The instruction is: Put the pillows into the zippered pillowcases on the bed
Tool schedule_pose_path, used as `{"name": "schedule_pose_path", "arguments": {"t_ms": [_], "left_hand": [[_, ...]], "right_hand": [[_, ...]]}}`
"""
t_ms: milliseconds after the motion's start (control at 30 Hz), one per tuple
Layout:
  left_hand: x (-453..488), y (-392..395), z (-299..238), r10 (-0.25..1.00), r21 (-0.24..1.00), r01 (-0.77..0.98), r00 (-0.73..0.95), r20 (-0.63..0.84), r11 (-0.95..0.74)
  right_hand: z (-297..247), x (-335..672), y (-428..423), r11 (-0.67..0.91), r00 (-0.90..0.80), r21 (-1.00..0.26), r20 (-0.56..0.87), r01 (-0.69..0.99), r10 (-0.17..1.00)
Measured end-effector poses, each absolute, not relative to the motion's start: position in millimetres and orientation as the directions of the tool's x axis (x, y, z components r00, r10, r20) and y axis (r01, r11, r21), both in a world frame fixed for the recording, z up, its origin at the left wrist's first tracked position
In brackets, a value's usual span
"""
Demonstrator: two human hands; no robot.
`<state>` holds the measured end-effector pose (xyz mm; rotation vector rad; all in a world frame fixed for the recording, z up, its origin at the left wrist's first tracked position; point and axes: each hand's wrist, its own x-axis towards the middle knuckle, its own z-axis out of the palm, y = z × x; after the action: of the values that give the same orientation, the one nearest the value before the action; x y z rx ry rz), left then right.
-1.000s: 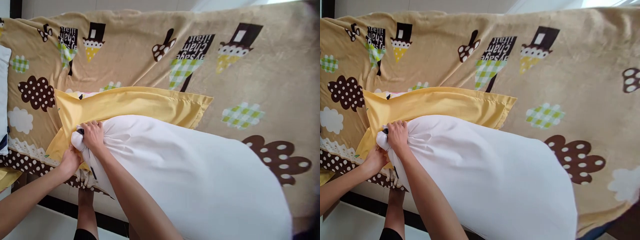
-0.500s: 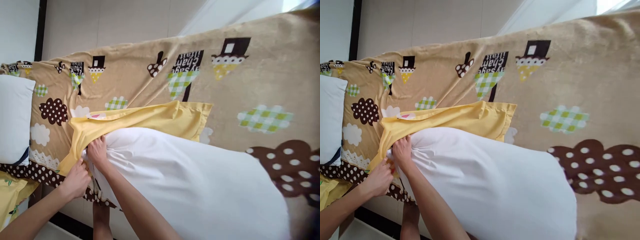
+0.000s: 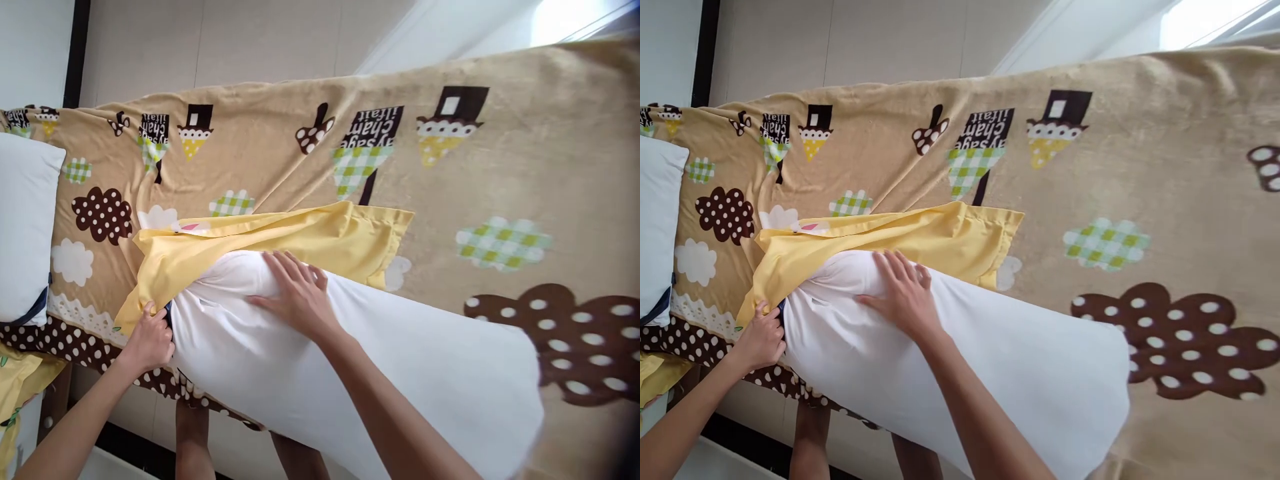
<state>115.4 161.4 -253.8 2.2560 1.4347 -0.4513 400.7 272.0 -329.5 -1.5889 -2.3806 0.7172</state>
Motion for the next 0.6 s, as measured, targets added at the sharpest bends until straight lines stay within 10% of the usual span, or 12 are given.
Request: {"name": "schedule_pose_path", "arguments": {"t_ms": [233, 467, 600], "left_hand": [[128.6, 184.9, -266.9, 0.754, 0.095, 0.920, 0.367, -0.545, -0.379], [125.2, 241.2, -288.4, 0.815, 0.349, 0.910, 0.370, -0.445, -0.223], [125.7, 258.6, -275.5, 0.761, 0.211, 0.889, 0.457, -0.460, -0.407]], "right_hand": [[-346.7, 399.3, 277.1, 0.370, -0.453, -0.394, -0.141, 0.841, 0.880], [-316.0, 385.1, 240.7, 0.485, -0.528, -0.318, -0.062, 0.815, 0.847], [-299.0, 369.0, 224.8, 0.533, -0.551, -0.239, -0.010, 0.811, 0.834]]}}
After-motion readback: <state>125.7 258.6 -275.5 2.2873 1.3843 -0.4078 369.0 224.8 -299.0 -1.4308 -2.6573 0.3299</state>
